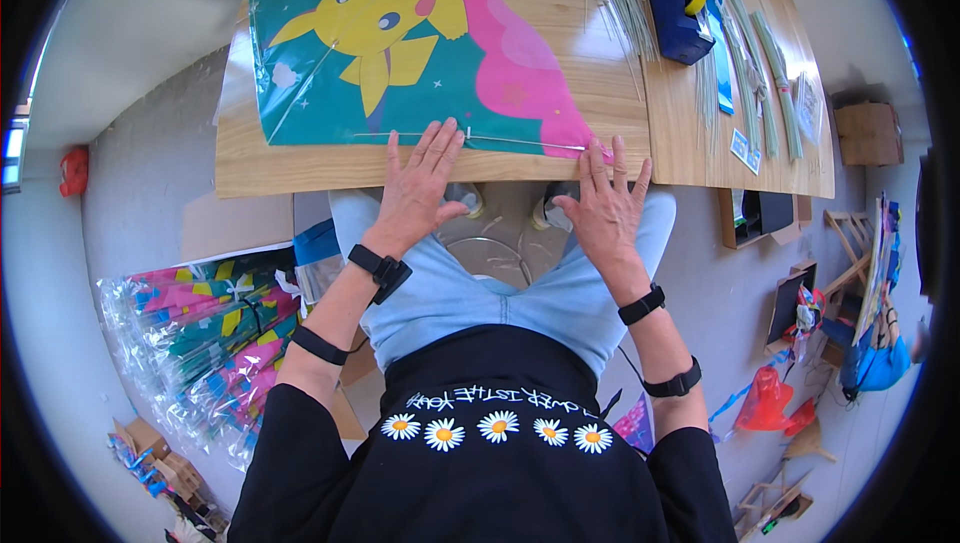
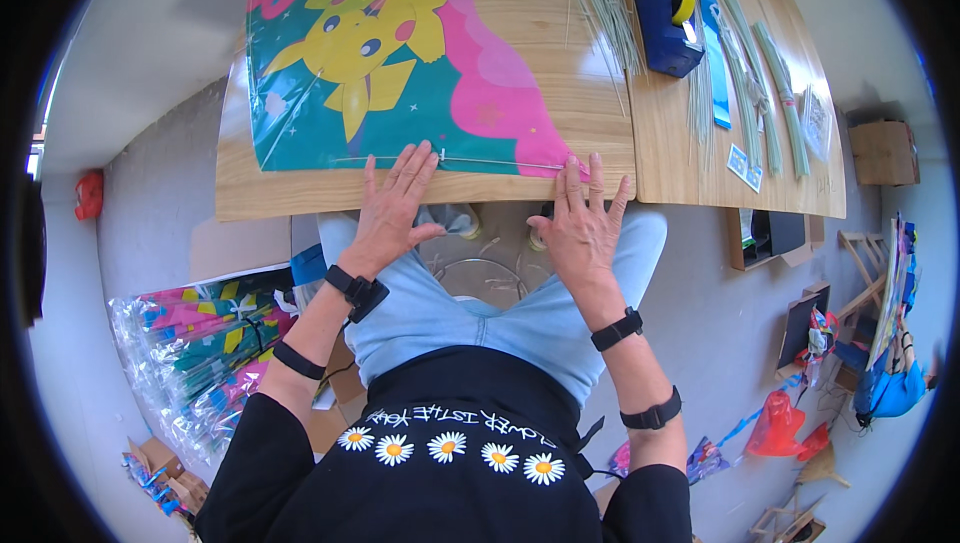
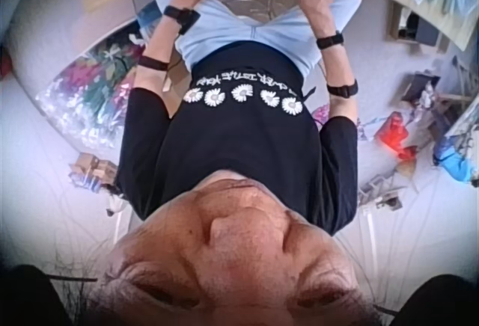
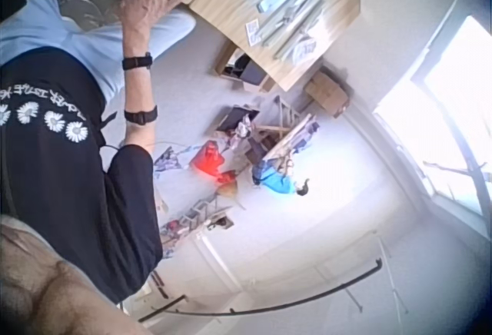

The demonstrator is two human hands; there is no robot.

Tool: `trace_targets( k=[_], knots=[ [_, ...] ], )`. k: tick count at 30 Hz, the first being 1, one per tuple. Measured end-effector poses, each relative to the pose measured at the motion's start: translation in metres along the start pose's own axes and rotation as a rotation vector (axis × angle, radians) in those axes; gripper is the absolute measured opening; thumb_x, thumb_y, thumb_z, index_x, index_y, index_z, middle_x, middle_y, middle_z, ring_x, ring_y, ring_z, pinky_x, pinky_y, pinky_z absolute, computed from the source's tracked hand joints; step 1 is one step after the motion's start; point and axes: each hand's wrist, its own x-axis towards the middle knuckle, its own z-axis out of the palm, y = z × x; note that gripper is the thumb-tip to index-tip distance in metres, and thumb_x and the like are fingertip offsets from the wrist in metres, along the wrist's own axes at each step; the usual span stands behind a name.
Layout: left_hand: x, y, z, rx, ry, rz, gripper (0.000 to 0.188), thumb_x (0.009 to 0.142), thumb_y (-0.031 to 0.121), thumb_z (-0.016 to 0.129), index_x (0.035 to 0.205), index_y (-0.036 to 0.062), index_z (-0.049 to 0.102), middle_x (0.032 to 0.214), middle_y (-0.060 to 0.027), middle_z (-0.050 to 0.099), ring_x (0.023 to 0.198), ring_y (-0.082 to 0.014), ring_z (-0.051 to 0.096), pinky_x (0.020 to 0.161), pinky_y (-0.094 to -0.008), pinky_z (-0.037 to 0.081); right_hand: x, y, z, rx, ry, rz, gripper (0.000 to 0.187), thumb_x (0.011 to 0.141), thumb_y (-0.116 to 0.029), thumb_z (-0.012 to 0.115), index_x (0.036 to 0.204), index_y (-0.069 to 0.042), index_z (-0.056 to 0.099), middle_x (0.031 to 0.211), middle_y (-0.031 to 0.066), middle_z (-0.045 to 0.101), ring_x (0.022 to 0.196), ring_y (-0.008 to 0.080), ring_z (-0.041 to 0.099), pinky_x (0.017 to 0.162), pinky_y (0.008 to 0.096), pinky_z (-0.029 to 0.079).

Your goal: The recorder assembles character kites by inserting support rods into the plastic kite material and securing them.

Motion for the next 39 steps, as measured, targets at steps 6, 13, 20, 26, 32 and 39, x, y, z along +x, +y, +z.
trace_targets(
  k=[6,13,20,26,32,39],
  knots=[
    [-0.003,0.0,0.003,-0.021,-0.012,-0.025,0.109,0.064,0.04,0.083,0.154,0.0131,0.028,0.16,-0.0038,0.025,0.148,-0.0223,0.023,0.118,-0.0597,0.009,0.003,-0.014,0.0,0.083,0.121,-0.066,0.08,0.08,-0.05,0.068,0.144,-0.007,0.046,0.156,0.0042,0.033,0.149,0.0315,0.018,0.115,0.0672,0.007],
    [0.0,0.001,0.0,0.005,-0.024,-0.025,0.107,0.065,0.04,0.083,0.153,0.0118,0.029,0.159,-0.0043,0.027,0.147,-0.0228,0.024,0.118,-0.0604,0.01,-0.003,-0.001,0.006,0.053,0.072,0.0,0.072,0.081,-0.049,0.068,0.14,-0.01,0.051,0.155,0.0045,0.035,0.148,0.0318,0.018,0.115,0.067,0.01],
    [0.004,0.002,-0.005,-0.037,-0.009,-0.03,0.106,0.065,0.038,0.083,0.152,0.0105,0.03,0.159,-0.007,0.026,0.147,-0.0261,0.023,0.117,-0.0625,0.01,0.015,0.041,0.005,0.045,0.291,0.126,0.044,0.087,-0.033,0.067,0.123,-0.008,0.063,0.135,0.0127,0.056,0.121,0.036,0.055,0.104,0.0631,0.036],
    [0.004,0.011,-0.018,-0.122,-0.009,-0.06,0.1,0.068,0.035,0.083,0.151,0.0089,0.033,0.159,-0.0109,0.025,0.148,-0.0312,0.02,0.116,-0.0626,0.008,0.117,0.175,-0.01,0.902,0.423,0.672,0.037,0.09,-0.026,0.067,0.12,-0.004,0.061,0.109,0.0142,0.067,0.071,0.0243,0.068,0.067,0.0393,0.056],
    [-0.019,0.013,-0.036,-0.14,0.011,-0.134,0.086,0.073,0.032,0.079,0.146,0.0074,0.04,0.157,-0.0147,0.028,0.147,-0.0347,0.021,0.116,-0.0631,0.008,0.191,0.216,-0.033,1.463,0.395,0.962,0.04,0.09,-0.029,0.069,0.119,-0.004,0.058,0.099,0.0081,0.062,0.063,0.0178,0.062,0.056,0.0289,0.053],
    [-0.033,0.009,-0.04,-0.124,0.006,-0.192,0.06,0.075,0.031,0.078,0.124,0.002,0.06,0.152,-0.0187,0.036,0.144,-0.0371,0.028,0.115,-0.0632,0.009,0.214,0.23,-0.04,1.442,0.242,0.985,0.028,0.085,-0.016,0.073,0.104,0.0,0.06,0.084,0.0094,0.062,0.058,0.0187,0.058,0.053,0.0313,0.051]
  ],
)
